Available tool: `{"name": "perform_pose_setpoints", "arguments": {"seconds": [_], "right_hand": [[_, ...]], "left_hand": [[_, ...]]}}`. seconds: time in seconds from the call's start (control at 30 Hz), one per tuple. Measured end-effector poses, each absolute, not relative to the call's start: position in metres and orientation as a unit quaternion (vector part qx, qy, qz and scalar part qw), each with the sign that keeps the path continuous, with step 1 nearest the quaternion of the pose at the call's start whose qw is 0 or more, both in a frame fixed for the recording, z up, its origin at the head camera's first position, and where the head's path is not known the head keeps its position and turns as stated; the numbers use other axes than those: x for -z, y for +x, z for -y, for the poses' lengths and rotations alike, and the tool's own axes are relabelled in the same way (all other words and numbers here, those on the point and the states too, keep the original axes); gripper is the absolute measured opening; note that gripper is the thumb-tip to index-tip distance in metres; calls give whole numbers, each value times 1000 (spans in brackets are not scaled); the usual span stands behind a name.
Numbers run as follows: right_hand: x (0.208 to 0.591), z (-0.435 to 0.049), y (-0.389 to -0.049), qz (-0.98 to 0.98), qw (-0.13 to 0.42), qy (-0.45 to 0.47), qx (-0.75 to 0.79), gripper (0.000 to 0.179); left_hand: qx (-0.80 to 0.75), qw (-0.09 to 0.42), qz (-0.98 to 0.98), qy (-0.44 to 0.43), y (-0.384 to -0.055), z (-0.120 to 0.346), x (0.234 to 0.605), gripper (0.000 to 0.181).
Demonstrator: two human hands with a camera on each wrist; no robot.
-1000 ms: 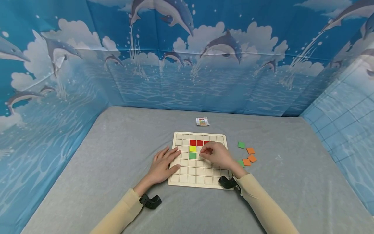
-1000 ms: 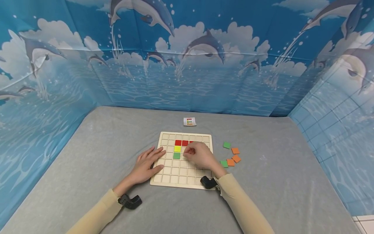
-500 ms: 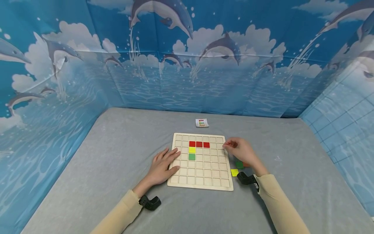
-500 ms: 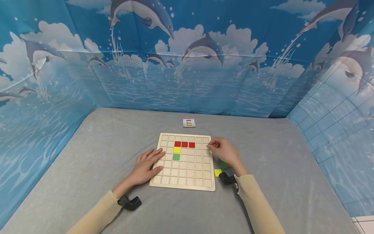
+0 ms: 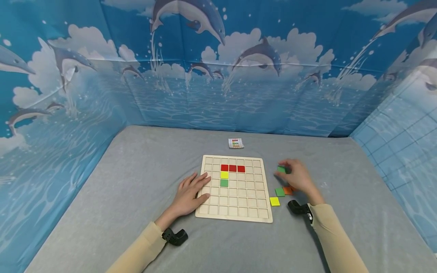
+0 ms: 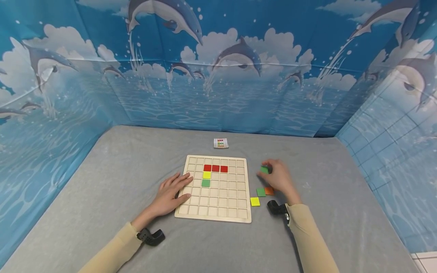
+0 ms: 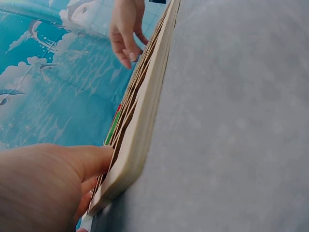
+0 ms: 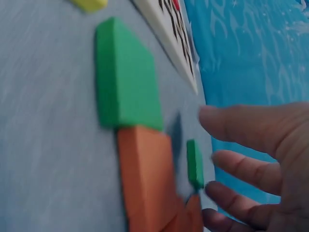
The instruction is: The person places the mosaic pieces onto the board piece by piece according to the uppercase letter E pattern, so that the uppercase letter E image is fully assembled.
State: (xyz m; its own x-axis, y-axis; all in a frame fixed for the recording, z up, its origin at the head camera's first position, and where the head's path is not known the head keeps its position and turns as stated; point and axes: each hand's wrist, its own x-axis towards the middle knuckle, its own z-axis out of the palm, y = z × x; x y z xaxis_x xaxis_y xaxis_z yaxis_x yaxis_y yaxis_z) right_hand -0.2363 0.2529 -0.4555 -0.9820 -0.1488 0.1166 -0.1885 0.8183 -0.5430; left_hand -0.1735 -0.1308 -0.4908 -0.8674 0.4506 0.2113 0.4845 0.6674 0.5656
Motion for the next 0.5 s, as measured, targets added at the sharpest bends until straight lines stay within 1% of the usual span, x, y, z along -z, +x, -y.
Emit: {"name": "perform_pose_setpoints", "arguments": {"seconds": [0.07,0.17,0.37,0.5], "right_hand": [[456,-254,-237,957,26,87,-276,40],[457,-257,-238,960,17,83,-266,39],[462,-261,-239,963,22,68,-260,29],[464,-261,-239,965,26,55,-257,26]], "left_hand": [[319,27,912,-255,-174,131,490,54],[321,27,912,-253,-174,131,490,54],[321,25,912,-254,-174,130,490,54],[318,27,913,-254,-174,130,492,54]]}}
